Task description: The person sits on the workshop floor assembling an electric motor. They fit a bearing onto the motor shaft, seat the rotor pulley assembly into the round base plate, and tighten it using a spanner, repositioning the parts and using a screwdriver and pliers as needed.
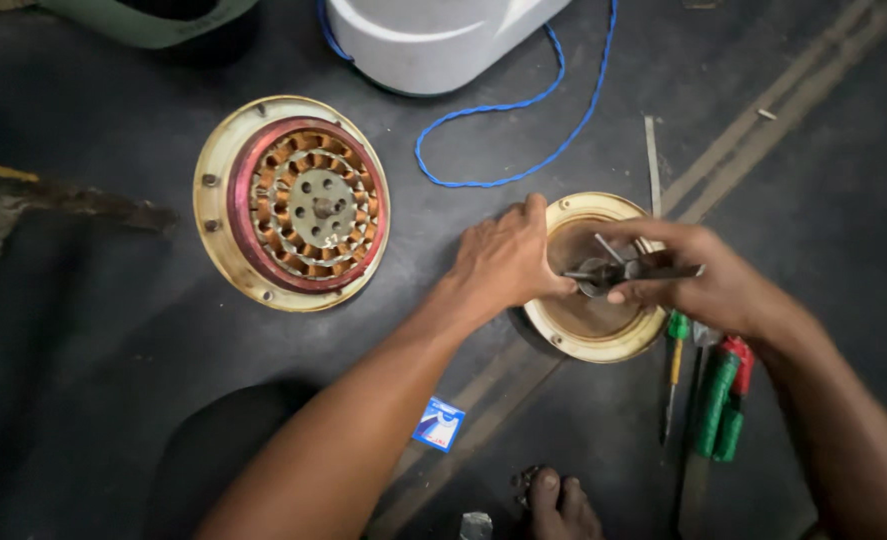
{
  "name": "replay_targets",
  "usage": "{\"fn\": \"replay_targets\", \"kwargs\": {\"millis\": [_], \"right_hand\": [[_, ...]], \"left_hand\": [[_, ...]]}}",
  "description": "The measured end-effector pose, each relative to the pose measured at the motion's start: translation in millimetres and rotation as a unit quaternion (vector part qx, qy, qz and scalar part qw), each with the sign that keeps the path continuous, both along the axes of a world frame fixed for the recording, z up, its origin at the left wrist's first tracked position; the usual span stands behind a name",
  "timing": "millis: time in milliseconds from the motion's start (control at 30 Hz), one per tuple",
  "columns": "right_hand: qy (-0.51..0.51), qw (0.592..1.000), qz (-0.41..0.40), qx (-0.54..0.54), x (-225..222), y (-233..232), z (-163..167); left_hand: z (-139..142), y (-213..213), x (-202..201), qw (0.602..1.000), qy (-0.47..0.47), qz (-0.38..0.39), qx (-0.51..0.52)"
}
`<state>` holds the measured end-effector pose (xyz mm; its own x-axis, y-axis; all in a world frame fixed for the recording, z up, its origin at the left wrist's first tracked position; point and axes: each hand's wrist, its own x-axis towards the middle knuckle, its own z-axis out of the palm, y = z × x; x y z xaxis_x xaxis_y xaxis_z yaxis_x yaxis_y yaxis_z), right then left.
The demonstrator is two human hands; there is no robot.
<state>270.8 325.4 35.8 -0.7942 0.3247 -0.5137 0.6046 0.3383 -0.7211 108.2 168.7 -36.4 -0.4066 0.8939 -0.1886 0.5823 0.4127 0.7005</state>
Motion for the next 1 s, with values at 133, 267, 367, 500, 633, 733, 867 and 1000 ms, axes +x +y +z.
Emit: {"fn": "replay_targets", "kwargs": {"millis": [133, 267, 367, 500, 633, 733, 867, 1000], "right_hand": [[0.081, 0.98, -0.111, 0.144, 16.1, -33.6, 2.2], [0.173, 0.967, -0.059, 0.178, 19.7, -45.9, 13.9], [0.217, 0.954, -0.086, 0.188, 24.6, -49.4, 26.1], [0.232, 0.939, -0.024, 0.254, 25.3, -53.5, 31.3], [0.215, 0.924, 0.025, 0.315, 20.7, -48.3, 31.7], [0.198, 0.929, 0.029, 0.311, 20.7, -37.8, 31.8], [0.201, 0.958, -0.113, 0.172, 26.2, -36.5, 12.2], [0.158, 0.968, -0.161, 0.107, 26.3, -45.7, -20.9]], "left_hand": [[-0.1, -0.1, 4.9, 1.0, -0.011, 0.014, 0.008], [2.5, -1.5, 9.8, 0.997, -0.041, 0.046, 0.038], [1.5, -2.4, 9.8, 0.995, -0.042, 0.046, 0.072], [-3.6, -2.1, 9.9, 0.993, -0.042, 0.05, 0.096], [-6.9, -4.1, 15.3, 0.98, -0.028, 0.045, 0.19], [-6.4, -5.8, 16.8, 0.979, 0.014, 0.007, 0.204], [-5.6, -8.6, 18.9, 0.981, 0.023, 0.003, 0.194], [-10.2, -11.4, 20.7, 0.981, 0.021, 0.005, 0.195]]}}
